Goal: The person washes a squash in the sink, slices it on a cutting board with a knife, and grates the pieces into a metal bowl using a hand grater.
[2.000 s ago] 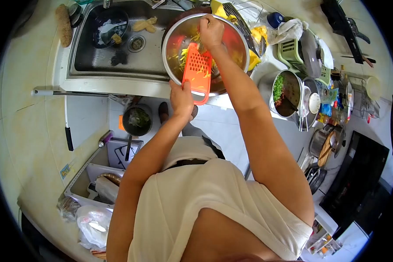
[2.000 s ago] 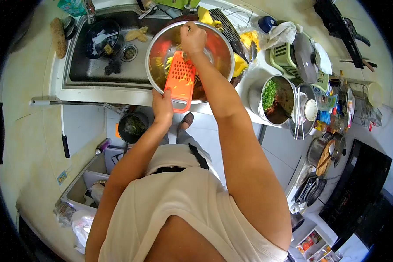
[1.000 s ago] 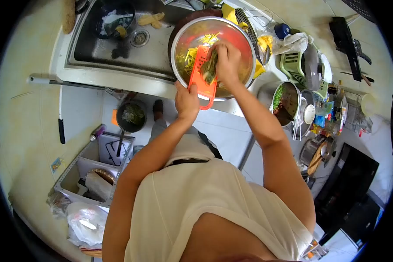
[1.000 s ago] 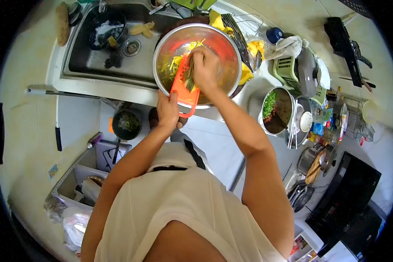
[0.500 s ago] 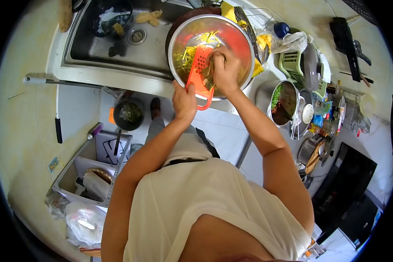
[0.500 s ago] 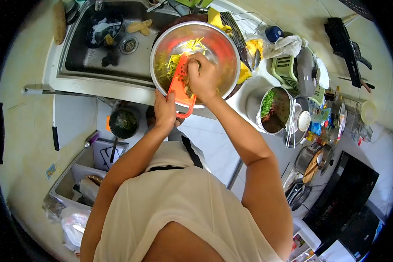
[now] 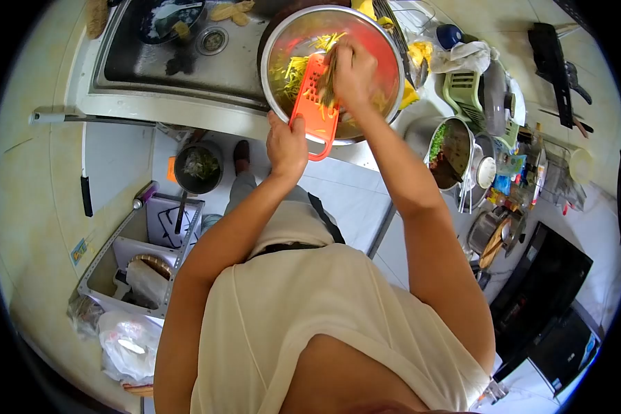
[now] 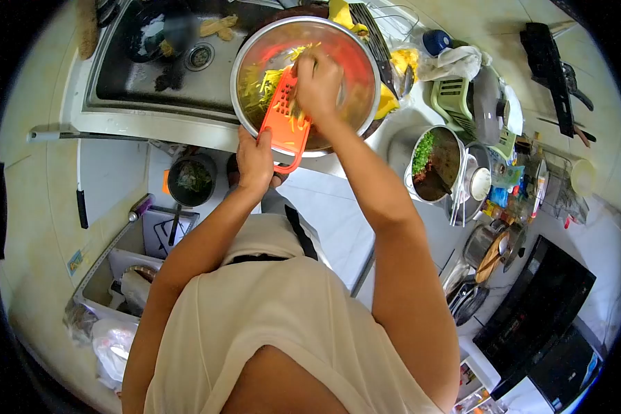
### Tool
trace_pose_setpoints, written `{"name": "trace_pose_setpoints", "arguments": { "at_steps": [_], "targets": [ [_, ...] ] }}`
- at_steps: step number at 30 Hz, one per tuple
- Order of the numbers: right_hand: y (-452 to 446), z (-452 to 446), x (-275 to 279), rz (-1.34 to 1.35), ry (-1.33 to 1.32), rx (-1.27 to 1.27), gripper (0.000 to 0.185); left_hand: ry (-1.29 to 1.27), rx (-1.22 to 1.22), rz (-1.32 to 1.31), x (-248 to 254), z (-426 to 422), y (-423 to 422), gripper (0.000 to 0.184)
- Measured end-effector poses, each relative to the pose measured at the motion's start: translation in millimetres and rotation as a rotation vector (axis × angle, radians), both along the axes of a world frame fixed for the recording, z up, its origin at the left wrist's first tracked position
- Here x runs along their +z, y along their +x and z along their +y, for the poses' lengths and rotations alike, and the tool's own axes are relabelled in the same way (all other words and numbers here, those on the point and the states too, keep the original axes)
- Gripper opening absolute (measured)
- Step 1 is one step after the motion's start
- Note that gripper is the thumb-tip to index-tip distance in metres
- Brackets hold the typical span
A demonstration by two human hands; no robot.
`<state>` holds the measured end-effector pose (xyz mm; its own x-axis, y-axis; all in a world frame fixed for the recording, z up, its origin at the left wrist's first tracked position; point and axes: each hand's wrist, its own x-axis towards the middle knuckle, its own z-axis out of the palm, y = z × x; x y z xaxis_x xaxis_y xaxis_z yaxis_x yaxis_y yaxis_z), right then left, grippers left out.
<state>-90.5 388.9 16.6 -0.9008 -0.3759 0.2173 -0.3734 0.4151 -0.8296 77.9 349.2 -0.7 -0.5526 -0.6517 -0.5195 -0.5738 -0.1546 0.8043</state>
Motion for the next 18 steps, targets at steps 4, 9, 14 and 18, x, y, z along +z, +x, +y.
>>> {"name": "trace_pose_setpoints", "arguments": {
  "at_steps": [4, 9, 14, 18],
  "targets": [
    [-65, -20, -60, 0.094, -0.002, -0.104, 0.027, -0.076, -0.003, -0.020, -10, 2, 2, 0.065],
    [14, 19, -4, -0.090, -0.113, 0.083, 0.027, -0.108, 0.003, 0.011, -12, 4, 1, 0.065],
    [-33, 1, -41, -0.042, -0.181, -0.031, 0.029, -0.061, -0.029, -0.017, -5, 3, 3, 0.068],
    [-59, -10, -45, -0.133, -0.194, -0.012, 0.029, -0.102, -0.022, -0.029, -8, 3, 1, 0.066]
  ]
}}
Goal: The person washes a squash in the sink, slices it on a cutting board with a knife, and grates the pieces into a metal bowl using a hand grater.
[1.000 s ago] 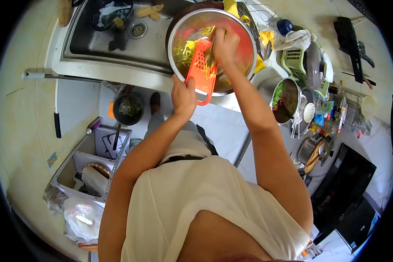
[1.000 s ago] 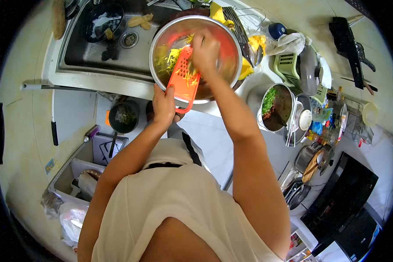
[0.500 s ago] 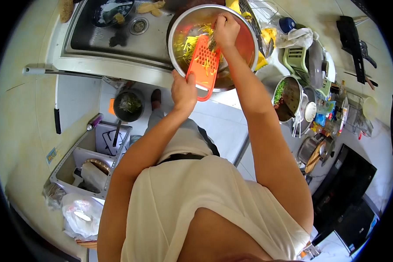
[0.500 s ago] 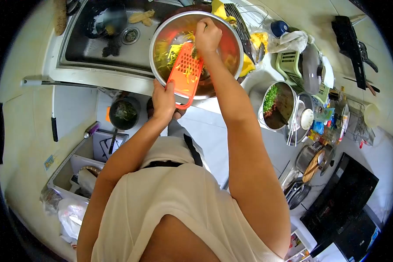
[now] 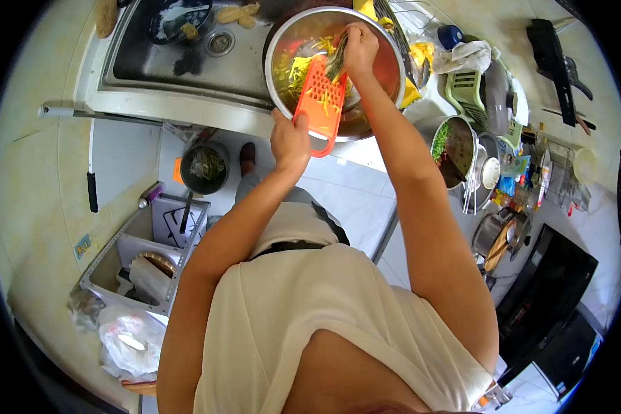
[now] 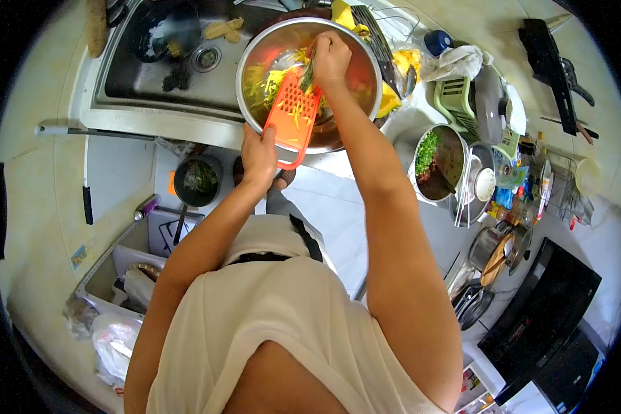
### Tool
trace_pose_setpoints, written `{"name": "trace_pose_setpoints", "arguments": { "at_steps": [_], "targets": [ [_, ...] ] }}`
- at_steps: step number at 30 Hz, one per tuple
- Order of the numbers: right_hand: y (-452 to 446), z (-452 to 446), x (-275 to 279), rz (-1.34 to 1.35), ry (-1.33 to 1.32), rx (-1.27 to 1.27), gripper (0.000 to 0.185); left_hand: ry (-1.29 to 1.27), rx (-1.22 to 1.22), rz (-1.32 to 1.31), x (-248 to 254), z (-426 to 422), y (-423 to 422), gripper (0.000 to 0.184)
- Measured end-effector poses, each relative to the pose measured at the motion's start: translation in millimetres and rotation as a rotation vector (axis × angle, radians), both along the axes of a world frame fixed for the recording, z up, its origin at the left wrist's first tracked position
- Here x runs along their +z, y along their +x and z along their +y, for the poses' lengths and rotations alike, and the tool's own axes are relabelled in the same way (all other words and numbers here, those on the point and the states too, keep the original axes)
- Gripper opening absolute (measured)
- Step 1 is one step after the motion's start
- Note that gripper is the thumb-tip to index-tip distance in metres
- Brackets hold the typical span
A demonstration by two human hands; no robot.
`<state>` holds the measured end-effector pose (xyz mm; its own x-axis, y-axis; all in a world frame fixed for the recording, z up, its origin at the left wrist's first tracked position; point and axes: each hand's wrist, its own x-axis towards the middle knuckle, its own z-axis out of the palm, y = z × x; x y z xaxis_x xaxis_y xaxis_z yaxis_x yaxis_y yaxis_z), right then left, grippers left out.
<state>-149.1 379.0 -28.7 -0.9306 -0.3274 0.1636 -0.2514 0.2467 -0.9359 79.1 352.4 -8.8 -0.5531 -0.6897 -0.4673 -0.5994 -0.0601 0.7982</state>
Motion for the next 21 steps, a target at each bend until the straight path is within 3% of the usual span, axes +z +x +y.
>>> {"name": "trace_pose_setpoints", "arguments": {
  "at_steps": [3, 5, 9, 12, 16, 18, 21],
  "targets": [
    [56, 32, 42, -0.092, 0.050, 0.096, 0.027, 0.009, 0.023, 0.036, -7, 2, 0, 0.066],
    [93, 40, 55, -0.122, -0.071, 0.130, 0.026, 0.020, 0.003, 0.025, -4, 0, 0, 0.067],
    [42, 9, 29, 0.085, 0.081, -0.022, 0.023, 0.015, 0.002, -0.023, -4, 2, 0, 0.067],
    [10, -12, 11, 0.067, 0.092, -0.112, 0.026, 0.052, -0.003, -0.017, 6, 0, 0, 0.069],
    [54, 16, 46, -0.040, 0.164, 0.032, 0.026, 0.029, 0.022, 0.061, -8, 5, 3, 0.069],
    [90, 23, 59, 0.077, 0.192, 0.045, 0.025, 0.052, 0.030, 0.062, -3, 5, 2, 0.069],
    [58, 9, 25, 0.155, 0.245, -0.034, 0.024, 0.079, 0.034, 0.045, 2, 4, 2, 0.068]
  ]
}}
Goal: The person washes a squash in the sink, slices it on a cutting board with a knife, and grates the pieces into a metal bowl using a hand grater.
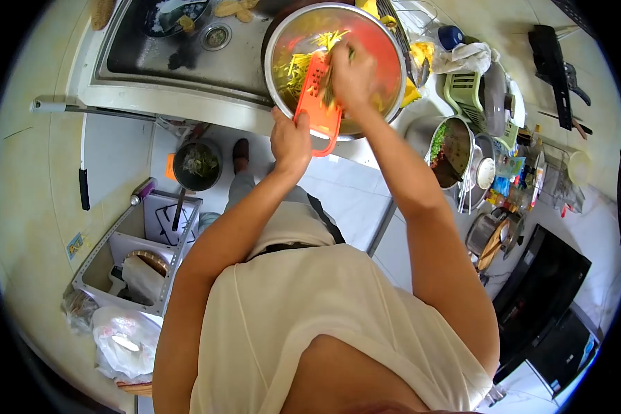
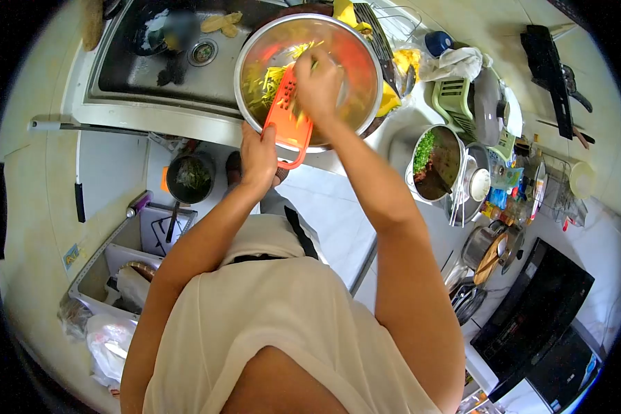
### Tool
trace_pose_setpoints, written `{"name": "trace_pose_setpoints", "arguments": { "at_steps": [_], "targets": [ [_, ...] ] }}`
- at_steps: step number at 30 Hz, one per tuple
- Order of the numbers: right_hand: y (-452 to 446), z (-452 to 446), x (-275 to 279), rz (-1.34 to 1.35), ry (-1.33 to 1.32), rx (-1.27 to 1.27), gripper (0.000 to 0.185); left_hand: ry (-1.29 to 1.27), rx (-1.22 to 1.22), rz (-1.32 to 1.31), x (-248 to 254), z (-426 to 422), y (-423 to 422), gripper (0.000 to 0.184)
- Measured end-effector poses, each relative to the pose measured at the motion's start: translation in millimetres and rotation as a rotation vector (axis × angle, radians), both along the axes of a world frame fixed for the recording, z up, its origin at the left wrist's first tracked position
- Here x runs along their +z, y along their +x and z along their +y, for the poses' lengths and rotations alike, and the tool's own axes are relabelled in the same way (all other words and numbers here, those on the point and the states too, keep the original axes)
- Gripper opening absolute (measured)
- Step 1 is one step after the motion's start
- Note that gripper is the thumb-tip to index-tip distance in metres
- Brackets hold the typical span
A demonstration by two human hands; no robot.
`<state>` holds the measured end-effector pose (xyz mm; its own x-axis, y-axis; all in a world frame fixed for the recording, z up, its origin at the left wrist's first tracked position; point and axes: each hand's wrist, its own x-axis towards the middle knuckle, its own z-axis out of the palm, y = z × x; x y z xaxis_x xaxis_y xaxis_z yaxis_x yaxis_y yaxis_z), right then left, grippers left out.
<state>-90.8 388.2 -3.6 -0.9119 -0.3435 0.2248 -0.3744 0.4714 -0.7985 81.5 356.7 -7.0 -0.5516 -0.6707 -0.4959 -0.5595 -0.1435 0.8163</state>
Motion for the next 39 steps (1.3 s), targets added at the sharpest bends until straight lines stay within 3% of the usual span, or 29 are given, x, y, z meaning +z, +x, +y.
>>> {"name": "trace_pose_setpoints", "arguments": {
  "at_steps": [4, 5, 7, 10, 12, 17, 21, 25, 28, 31, 37, 39],
  "targets": [
    [-60, -35, -33, 0.176, 0.125, -0.161, 0.025, -0.041, -0.007, -0.066, 4, -2, -3, 0.065],
    [-59, -30, -34, 0.080, 0.080, -0.131, 0.024, -0.049, -0.009, -0.051, -1, 0, -1, 0.064],
    [-36, -15, -11, -0.108, -0.005, -0.081, 0.024, -0.058, -0.015, -0.030, -4, 0, 0, 0.063],
    [27, 17, 25, -0.087, -0.070, 0.057, 0.027, -0.042, 0.007, -0.010, -4, 3, -1, 0.063],
    [23, 7, 28, -0.010, 0.031, -0.021, 0.027, -0.032, 0.018, 0.011, -8, 3, -2, 0.065],
    [-58, -19, -42, -0.003, 0.031, -0.124, 0.025, -0.091, 0.001, -0.029, -2, 0, -2, 0.065],
    [-16, 6, -6, -0.066, -0.025, -0.015, 0.024, -0.171, 0.031, 0.034, -23, 7, 0, 0.061],
    [29, 8, 39, -0.061, 0.034, 0.015, 0.025, -0.073, -0.007, 0.013, -2, 5, 2, 0.062],
    [-37, -16, -22, 0.101, 0.037, -0.096, 0.025, -0.080, 0.010, 0.004, -4, 2, -1, 0.059],
    [-63, -30, -34, 0.280, 0.164, -0.209, 0.026, -0.092, 0.019, -0.027, -5, 5, 3, 0.055],
    [32, 10, 31, -0.184, -0.069, 0.050, 0.028, -0.081, -0.010, -0.022, 3, 1, -1, 0.059],
    [17, 3, 27, -0.069, -0.023, 0.018, 0.028, -0.089, 0.012, -0.018, -5, 4, -1, 0.057]
  ]
}}
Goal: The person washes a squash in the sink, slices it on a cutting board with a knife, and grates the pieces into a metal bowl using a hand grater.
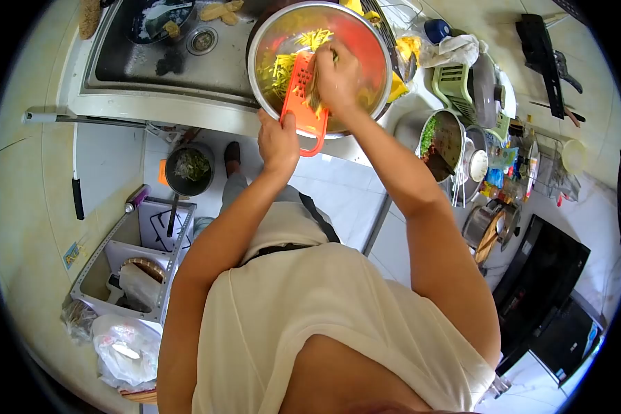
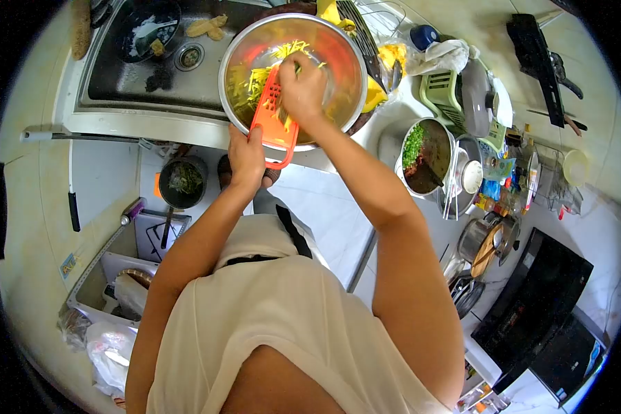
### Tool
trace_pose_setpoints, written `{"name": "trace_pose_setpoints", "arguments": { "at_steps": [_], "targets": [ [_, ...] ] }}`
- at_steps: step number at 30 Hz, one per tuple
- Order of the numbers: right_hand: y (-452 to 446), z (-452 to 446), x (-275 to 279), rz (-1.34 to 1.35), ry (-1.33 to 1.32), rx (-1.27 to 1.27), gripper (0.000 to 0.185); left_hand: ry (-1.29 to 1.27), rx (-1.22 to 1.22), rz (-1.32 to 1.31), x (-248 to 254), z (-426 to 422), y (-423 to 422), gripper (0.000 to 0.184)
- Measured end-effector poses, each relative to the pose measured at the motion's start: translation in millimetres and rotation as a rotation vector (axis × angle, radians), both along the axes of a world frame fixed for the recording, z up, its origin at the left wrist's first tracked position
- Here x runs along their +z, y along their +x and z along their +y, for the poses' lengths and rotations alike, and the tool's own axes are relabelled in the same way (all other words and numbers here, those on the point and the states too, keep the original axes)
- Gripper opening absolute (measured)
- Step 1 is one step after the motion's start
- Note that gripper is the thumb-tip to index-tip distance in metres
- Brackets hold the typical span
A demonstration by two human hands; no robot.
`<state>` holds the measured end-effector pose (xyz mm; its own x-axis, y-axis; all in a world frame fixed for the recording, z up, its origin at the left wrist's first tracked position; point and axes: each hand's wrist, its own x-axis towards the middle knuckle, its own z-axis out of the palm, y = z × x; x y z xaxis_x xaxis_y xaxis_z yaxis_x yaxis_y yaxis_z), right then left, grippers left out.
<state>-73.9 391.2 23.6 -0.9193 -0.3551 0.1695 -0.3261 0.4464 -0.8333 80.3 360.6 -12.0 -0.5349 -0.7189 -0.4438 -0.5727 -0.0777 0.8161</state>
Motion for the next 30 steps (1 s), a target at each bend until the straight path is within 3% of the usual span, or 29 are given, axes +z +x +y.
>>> {"name": "trace_pose_setpoints", "arguments": {
  "at_steps": [3, 5, 11, 14, 17, 20, 23, 25, 26, 30],
  "targets": [
    [-61, -19, -62, 0.113, 0.060, -0.123, 0.028, 0.056, 0.006, 0.013, 5, -2, -1, 0.057],
    [-75, -27, -72, 0.145, 0.139, -0.195, 0.029, 0.070, 0.000, 0.005, 9, -1, 3, 0.058],
    [16, 9, 5, -0.053, -0.012, 0.042, 0.028, 0.075, 0.019, 0.072, 4, 0, 1, 0.057],
    [0, 1, -6, -0.020, 0.018, -0.023, 0.027, 0.090, 0.004, 0.015, 8, 0, 2, 0.059],
    [-63, -20, -68, 0.088, 0.001, -0.097, 0.027, 0.070, 0.017, 0.015, -1, 2, 2, 0.060],
    [-72, -24, -70, 0.073, 0.017, -0.143, 0.028, 0.050, 0.012, -0.015, 4, 2, 2, 0.062],
    [-28, 1, -25, -0.164, -0.035, -0.007, 0.030, 0.047, 0.011, 0.017, 1, 2, 2, 0.062],
    [13, 9, 4, 0.038, -0.018, 0.107, 0.031, 0.053, 0.019, 0.031, 1, 3, 3, 0.062],
    [21, 8, 4, -0.110, -0.121, 0.104, 0.029, 0.051, 0.025, 0.032, 3, 4, 4, 0.062],
    [-45, -18, -52, -0.016, -0.072, -0.064, 0.029, 0.062, -0.017, -0.025, 8, 0, 2, 0.062]
  ]
}}
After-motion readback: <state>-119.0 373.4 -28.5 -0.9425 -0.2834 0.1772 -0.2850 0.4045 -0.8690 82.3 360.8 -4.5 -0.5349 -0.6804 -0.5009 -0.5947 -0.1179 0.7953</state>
